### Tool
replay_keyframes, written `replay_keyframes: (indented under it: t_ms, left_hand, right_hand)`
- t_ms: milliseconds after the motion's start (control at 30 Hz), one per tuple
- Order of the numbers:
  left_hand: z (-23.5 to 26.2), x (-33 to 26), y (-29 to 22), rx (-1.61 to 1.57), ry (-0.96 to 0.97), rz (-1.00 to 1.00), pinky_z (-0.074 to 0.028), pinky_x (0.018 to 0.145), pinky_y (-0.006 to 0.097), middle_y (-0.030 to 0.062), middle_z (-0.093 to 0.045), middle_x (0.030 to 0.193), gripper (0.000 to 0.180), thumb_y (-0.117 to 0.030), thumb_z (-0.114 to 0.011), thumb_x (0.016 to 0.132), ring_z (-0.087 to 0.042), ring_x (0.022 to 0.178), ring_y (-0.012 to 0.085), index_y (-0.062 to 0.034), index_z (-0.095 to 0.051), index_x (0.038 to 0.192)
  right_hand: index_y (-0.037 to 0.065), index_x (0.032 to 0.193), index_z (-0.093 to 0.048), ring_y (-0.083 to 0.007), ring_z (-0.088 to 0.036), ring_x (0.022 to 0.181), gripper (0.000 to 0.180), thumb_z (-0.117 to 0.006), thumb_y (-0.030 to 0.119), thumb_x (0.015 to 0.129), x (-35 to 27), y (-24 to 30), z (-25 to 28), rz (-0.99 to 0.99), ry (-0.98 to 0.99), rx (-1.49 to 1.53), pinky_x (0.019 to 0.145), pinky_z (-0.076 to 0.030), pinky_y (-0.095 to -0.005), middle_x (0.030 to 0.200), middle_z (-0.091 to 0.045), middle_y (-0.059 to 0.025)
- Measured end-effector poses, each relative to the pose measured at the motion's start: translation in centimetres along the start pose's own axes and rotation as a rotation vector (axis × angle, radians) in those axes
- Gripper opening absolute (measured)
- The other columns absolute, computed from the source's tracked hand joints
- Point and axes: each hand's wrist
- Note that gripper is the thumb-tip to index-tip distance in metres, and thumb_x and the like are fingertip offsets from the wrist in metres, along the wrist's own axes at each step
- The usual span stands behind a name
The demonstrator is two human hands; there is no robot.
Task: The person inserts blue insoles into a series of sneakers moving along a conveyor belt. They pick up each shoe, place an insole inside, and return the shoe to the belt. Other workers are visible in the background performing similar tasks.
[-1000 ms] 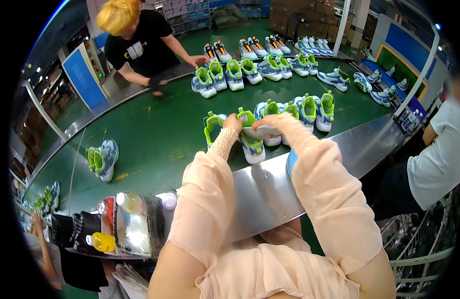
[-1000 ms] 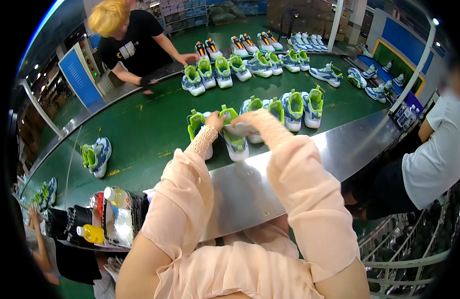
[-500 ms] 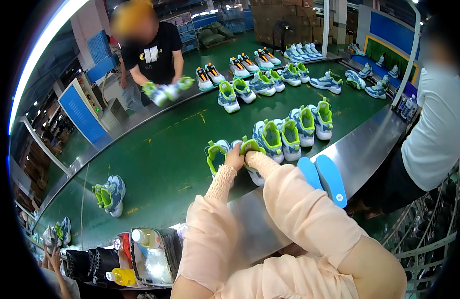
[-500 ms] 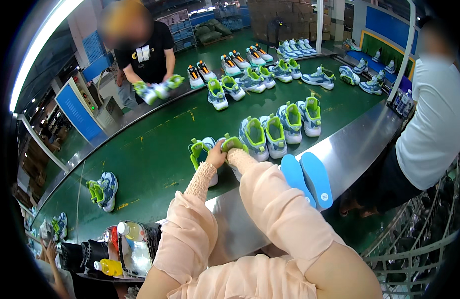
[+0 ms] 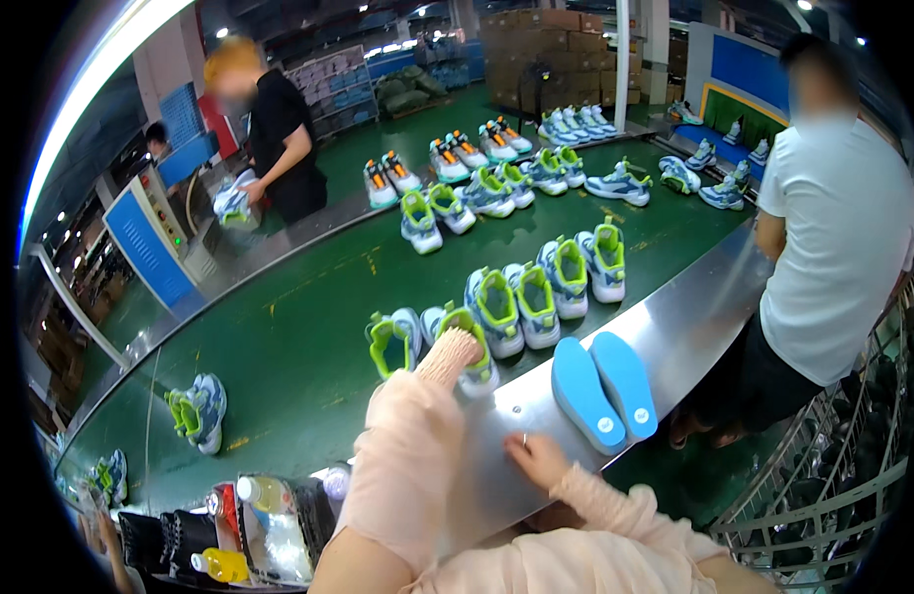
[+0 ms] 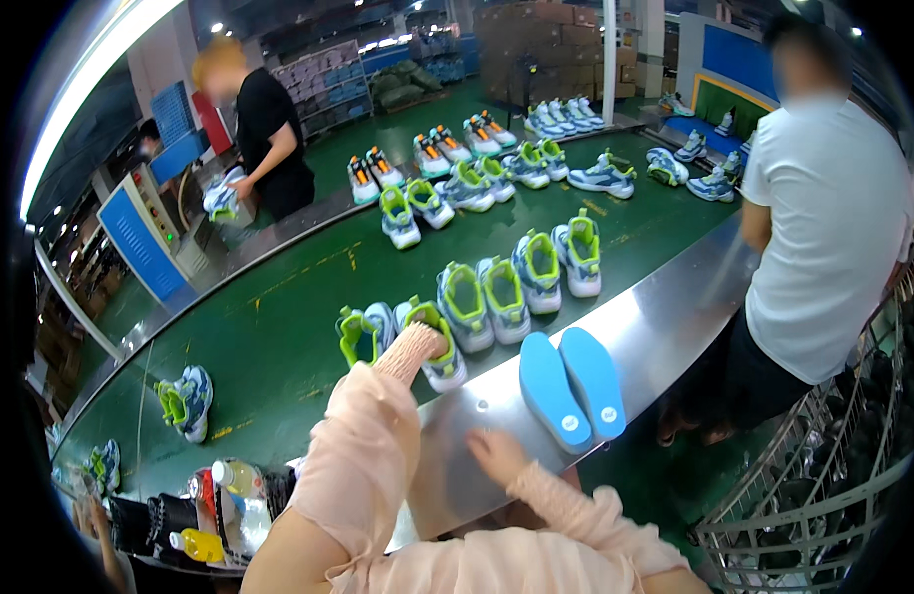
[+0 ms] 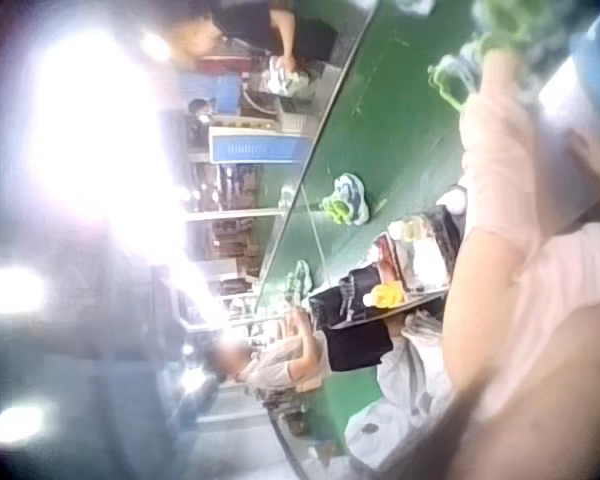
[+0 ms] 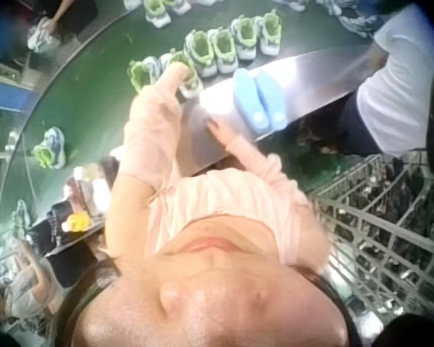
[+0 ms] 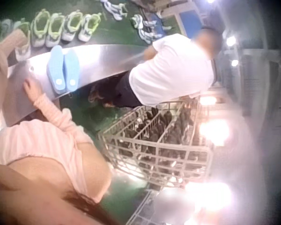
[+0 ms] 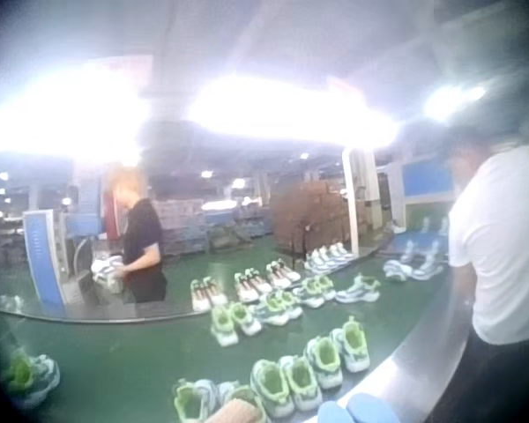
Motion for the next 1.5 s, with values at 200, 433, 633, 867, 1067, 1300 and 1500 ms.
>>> replay_keyframes:
  t_ms: [200, 433, 633, 867, 1067, 1300, 1500]
  left_hand:
    - [1.7, 2.2, 2.0, -0.096, 0.248, -0.104, -0.04, 0.09, 0.034, 0.0091, -0.057, 0.113, 0.034, -0.026, -0.058, 0.08, -0.052, 0.106, 0.0212, -0.0092, -0.061, 0.109]
    - [-0.4, 2.4, 1.1, -0.022, 0.128, 0.013, -0.041, 0.088, 0.036, 0.0105, -0.058, 0.11, 0.033, -0.028, -0.057, 0.08, -0.054, 0.103, 0.0223, -0.0068, -0.062, 0.105]
    - [1.4, 0.8, 1.2, 0.021, -0.03, 0.097, -0.046, 0.083, 0.039, 0.0145, -0.062, 0.1, 0.031, -0.027, -0.054, 0.081, -0.059, 0.096, 0.0253, -0.0015, -0.065, 0.095]
    - [0.7, -5.3, 3.3, -1.338, -0.703, 0.308, -0.055, 0.061, 0.035, 0.0214, -0.064, 0.075, 0.045, -0.035, -0.051, 0.085, -0.067, 0.063, 0.0245, 0.0073, -0.065, 0.084]
    - [0.8, -6.0, 2.0, -1.873, -0.974, 0.335, -0.053, 0.044, 0.03, 0.0143, -0.065, 0.07, 0.034, -0.023, -0.056, 0.085, -0.064, 0.052, 0.0218, 0.0095, -0.063, 0.082]
    - [-0.1, -7.2, 3.2, -1.187, -0.853, 0.418, -0.052, 0.067, 0.036, 0.0135, -0.064, 0.063, 0.023, -0.028, -0.064, 0.068, -0.064, 0.062, 0.0259, -0.005, -0.069, 0.066]
    - [-1.9, -30.2, -2.8, -1.004, -1.238, 0.268, -0.037, 0.049, 0.025, 0.0071, -0.055, 0.059, 0.013, -0.011, -0.058, 0.081, -0.047, 0.051, 0.0116, 0.0006, -0.063, 0.081]
  right_hand:
    - [0.004, 0.091, -0.064, -0.0308, -0.06, 0.094, 0.013, -0.058, 0.009, 0.081, -4.8, -1.4, 0.6, 0.303, -0.13, -0.109, 0.084, -0.047, -0.0385, 0.091, -0.064, -0.0126]
    - [0.004, 0.087, -0.063, -0.0326, -0.059, 0.093, 0.011, -0.061, 0.008, 0.076, -4.7, -1.1, 0.4, 0.285, -0.174, -0.148, 0.084, -0.046, -0.0393, 0.09, -0.063, -0.0138]
    - [0.003, 0.081, -0.061, -0.033, -0.059, 0.09, 0.006, -0.061, 0.007, 0.076, -4.1, -1.1, 1.2, 0.327, -0.192, -0.11, 0.078, -0.047, -0.0411, 0.083, -0.062, -0.0143]
    - [0.004, 0.081, -0.061, -0.031, -0.059, 0.092, 0.005, -0.06, 0.006, 0.076, -4.3, -0.8, 0.8, 0.332, -0.197, -0.144, 0.081, -0.046, -0.0404, 0.085, -0.062, -0.012]
    - [0.004, 0.081, -0.062, -0.0309, -0.059, 0.092, 0.006, -0.06, 0.006, 0.076, -4.2, -1.3, 1.3, 0.353, -0.186, -0.201, 0.081, -0.045, -0.0404, 0.087, -0.062, -0.0121]
    - [0.001, 0.091, -0.062, -0.0336, -0.059, 0.088, 0.014, -0.058, 0.008, 0.079, -2.6, -0.5, 2.8, -0.009, -0.048, 0.05, 0.077, -0.047, -0.0397, 0.087, -0.063, -0.0157]
    - [0.01, 0.127, -0.046, -0.0299, -0.054, 0.102, 0.048, -0.057, 0.023, 0.083, 8.8, 10.7, 2.9, 0.418, -0.005, -0.156, 0.086, -0.044, -0.039, 0.103, -0.06, -0.0142]
Point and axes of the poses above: each hand's wrist, its own x-axis towards the middle knuckle, its own z-axis out of the back of the hand, y = z × x
